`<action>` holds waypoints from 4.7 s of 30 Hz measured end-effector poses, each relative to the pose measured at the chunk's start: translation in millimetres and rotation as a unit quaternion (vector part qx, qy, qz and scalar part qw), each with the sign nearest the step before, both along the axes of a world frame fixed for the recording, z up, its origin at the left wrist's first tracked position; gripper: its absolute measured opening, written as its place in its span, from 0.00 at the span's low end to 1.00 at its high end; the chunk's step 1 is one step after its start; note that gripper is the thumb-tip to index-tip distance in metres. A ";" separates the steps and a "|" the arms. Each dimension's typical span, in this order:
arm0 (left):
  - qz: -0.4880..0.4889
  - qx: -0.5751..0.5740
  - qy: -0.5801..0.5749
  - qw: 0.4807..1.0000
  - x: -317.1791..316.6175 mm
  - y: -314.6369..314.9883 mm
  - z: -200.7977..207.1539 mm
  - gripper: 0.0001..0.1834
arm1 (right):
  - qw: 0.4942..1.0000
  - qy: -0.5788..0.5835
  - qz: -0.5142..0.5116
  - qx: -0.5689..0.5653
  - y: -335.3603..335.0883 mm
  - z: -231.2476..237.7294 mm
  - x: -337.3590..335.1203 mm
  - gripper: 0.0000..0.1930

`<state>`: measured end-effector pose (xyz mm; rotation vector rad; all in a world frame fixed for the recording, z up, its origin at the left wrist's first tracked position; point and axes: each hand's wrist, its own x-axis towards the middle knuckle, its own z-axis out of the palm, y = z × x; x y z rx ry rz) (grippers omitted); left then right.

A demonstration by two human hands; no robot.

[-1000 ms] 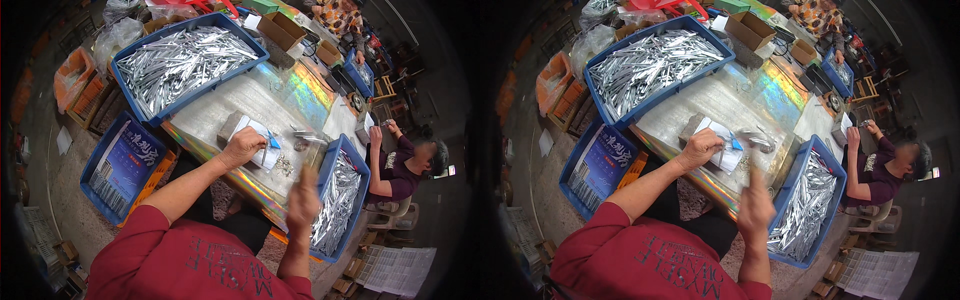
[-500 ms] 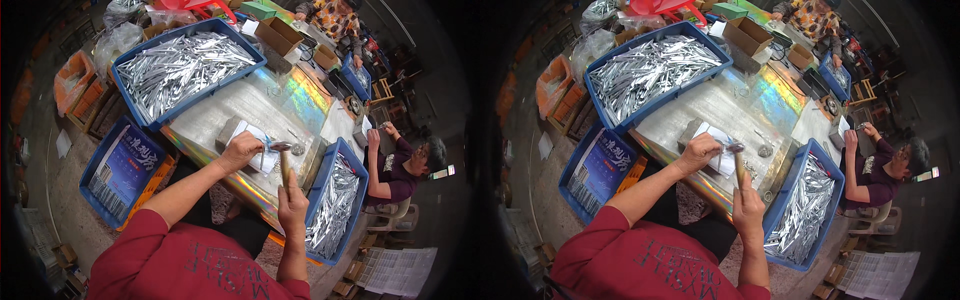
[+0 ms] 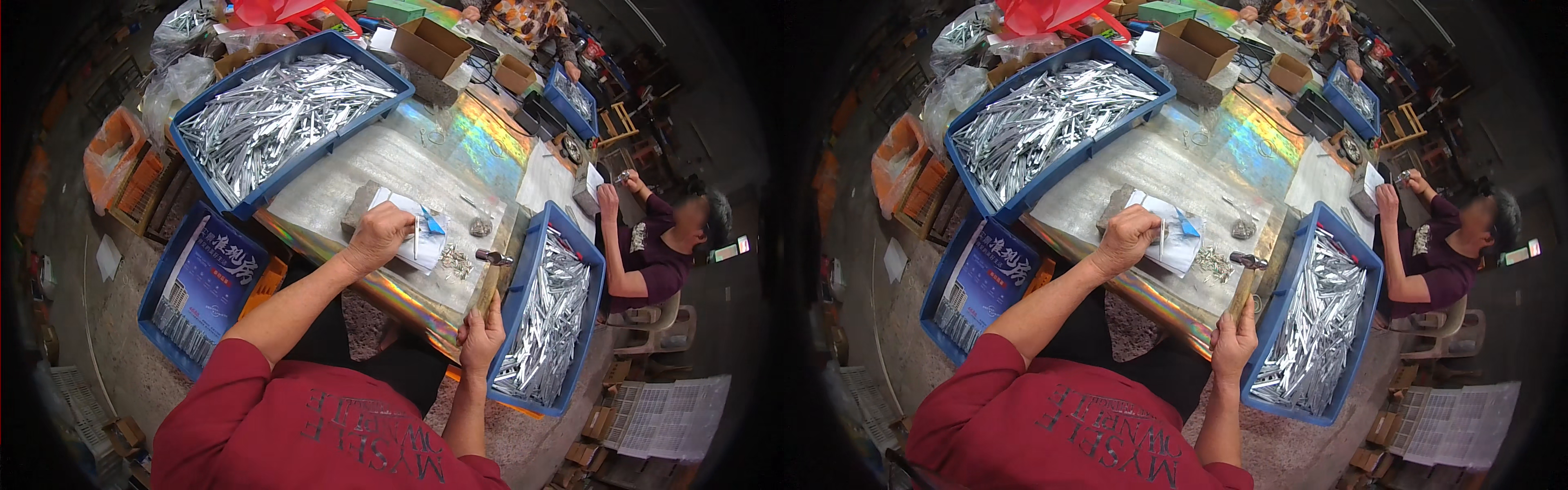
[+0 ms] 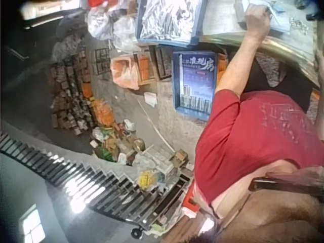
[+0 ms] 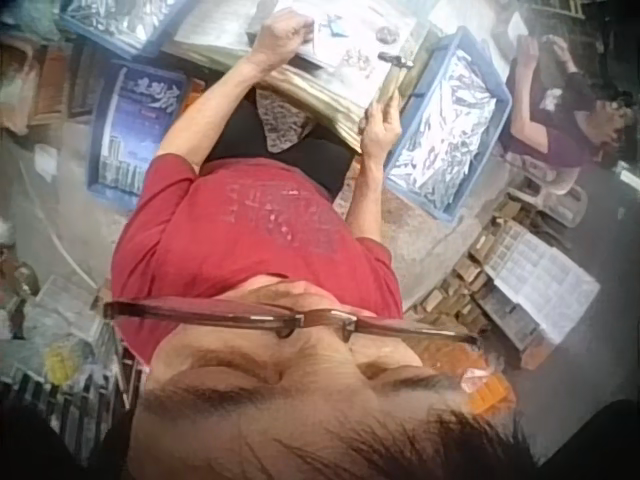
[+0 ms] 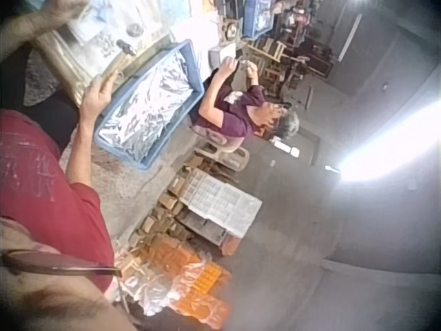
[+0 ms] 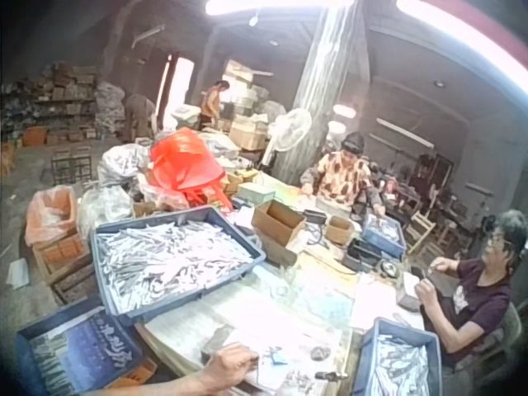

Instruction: The person assembles metal components by fitting small fasteners onto the ends of metal strips and tapping them with a hammer on a work block.

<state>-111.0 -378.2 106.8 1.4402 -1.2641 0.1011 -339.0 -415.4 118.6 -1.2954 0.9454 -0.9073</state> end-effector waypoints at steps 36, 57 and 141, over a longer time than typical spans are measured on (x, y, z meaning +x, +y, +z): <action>-0.171 0.218 0.148 0.949 -68.9 62.6 -3.0 0.06 | 0.860 0.135 0.136 -0.473 32.6 -5.2 36.9 0.13; -0.096 0.095 -0.030 0.990 -38.3 75.1 -1.7 0.05 | 0.966 -0.181 0.134 0.125 34.2 -3.3 58.9 0.11; -0.209 0.147 0.574 0.778 -41.1 78.2 4.5 0.07 | 0.975 -0.036 0.214 0.046 59.5 -24.5 56.9 0.09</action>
